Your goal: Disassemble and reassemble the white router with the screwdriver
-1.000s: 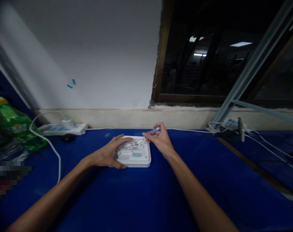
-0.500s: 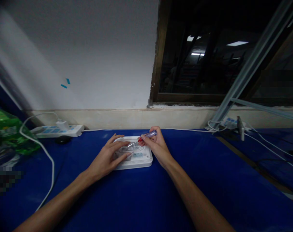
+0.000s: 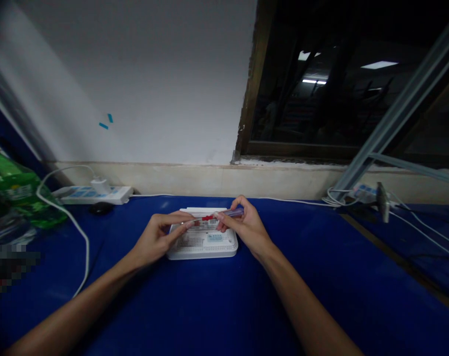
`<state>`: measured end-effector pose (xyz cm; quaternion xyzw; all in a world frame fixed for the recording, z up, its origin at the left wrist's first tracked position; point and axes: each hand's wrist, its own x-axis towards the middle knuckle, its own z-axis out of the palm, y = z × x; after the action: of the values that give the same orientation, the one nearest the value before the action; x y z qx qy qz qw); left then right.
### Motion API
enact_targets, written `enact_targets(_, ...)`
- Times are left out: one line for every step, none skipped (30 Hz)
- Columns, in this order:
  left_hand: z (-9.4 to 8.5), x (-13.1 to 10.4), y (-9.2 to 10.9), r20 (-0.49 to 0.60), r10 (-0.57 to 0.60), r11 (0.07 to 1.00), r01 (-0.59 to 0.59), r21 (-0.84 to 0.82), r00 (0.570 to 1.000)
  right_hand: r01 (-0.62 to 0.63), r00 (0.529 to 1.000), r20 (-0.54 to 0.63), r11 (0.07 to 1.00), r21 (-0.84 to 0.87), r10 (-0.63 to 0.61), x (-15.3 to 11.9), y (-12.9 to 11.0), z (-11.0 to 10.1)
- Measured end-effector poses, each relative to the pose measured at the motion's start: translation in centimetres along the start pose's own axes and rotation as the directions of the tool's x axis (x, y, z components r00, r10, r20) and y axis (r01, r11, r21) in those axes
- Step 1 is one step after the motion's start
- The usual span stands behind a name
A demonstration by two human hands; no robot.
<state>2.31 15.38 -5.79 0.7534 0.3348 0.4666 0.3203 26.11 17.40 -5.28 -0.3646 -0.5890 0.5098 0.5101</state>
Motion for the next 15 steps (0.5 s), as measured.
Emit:
enact_targets(-0.3,0.1,-0.1,-0.044,-0.046,0.998,0.044,-0.043,0.998,0.007,0.999,-0.042,1.0,-0.02,-0.008,0.1,-0.1,-0.3)
enact_targets(-0.6,0.2,-0.3,-0.089,-0.09,0.993,0.082,-0.084,0.992,0.009,0.996,-0.089,0.999,-0.041,-0.012,0.2,-0.2,-0.7)
enact_targets(-1.0,0.3,-0.4,-0.135,-0.129,0.986,0.113,-0.121,0.982,0.006,0.991,-0.135,0.998,-0.059,-0.014,0.3,-0.2,-1.0)
enact_targets(-1.4,0.4,-0.5,-0.182,-0.154,0.98,0.128,-0.151,0.971,0.002,0.985,-0.171,0.997,-0.072,-0.014,0.4,-0.2,-1.3)
enact_targets(-1.8,0.5,-0.5,-0.229,-0.167,0.977,0.13,-0.171,0.959,-0.005,0.981,-0.192,0.996,-0.084,-0.011,0.4,-0.2,-1.6)
enact_targets(-2.2,0.6,-0.6,-0.278,-0.168,0.976,0.12,-0.181,0.946,-0.011,0.979,-0.202,0.995,-0.097,-0.009,0.5,-0.1,-1.8)
enact_targets(-2.5,0.6,-0.6,-0.322,-0.161,0.977,0.105,-0.184,0.933,-0.013,0.979,-0.202,0.994,-0.111,-0.01,0.5,0.0,-1.9)
enact_targets(-2.7,0.6,-0.6,-0.357,-0.153,0.979,0.091,-0.184,0.922,-0.011,0.981,-0.196,0.992,-0.127,-0.014,0.5,0.0,-2.0)
enact_targets(-2.9,0.6,-0.6,-0.383,-0.145,0.98,0.079,-0.184,0.912,-0.004,0.982,-0.185,0.99,-0.142,-0.023,0.5,0.1,-2.0)
enact_targets(-3.0,0.6,-0.6,-0.399,-0.139,0.98,0.068,-0.187,0.906,0.005,0.985,-0.172,0.988,-0.154,-0.031,0.5,0.2,-2.0)
enact_targets(-3.0,0.6,-0.5,-0.408,-0.135,0.98,0.059,-0.192,0.903,0.012,0.987,-0.158,0.987,-0.162,-0.038,0.5,0.2,-1.9)
enact_targets(-2.9,0.6,-0.5,-0.411,-0.132,0.979,0.053,-0.199,0.902,0.018,0.989,-0.144,0.986,-0.166,-0.042,0.5,0.3,-1.8)
enact_targets(-2.8,0.6,-0.4,-0.412,-0.128,0.978,0.045,-0.205,0.902,0.019,0.99,-0.132,0.985,-0.169,-0.042,0.5,0.3,-1.7)
enact_targets(-2.7,0.6,-0.4,-0.405,-0.123,0.977,0.038,-0.211,0.906,0.018,0.992,-0.124,0.985,-0.171,-0.039,0.4,0.3,-1.6)
enact_targets(-2.6,0.6,-0.3,-0.392,-0.118,0.976,0.033,-0.216,0.912,0.013,0.992,-0.121,0.985,-0.173,-0.035,0.4,0.3,-1.5)
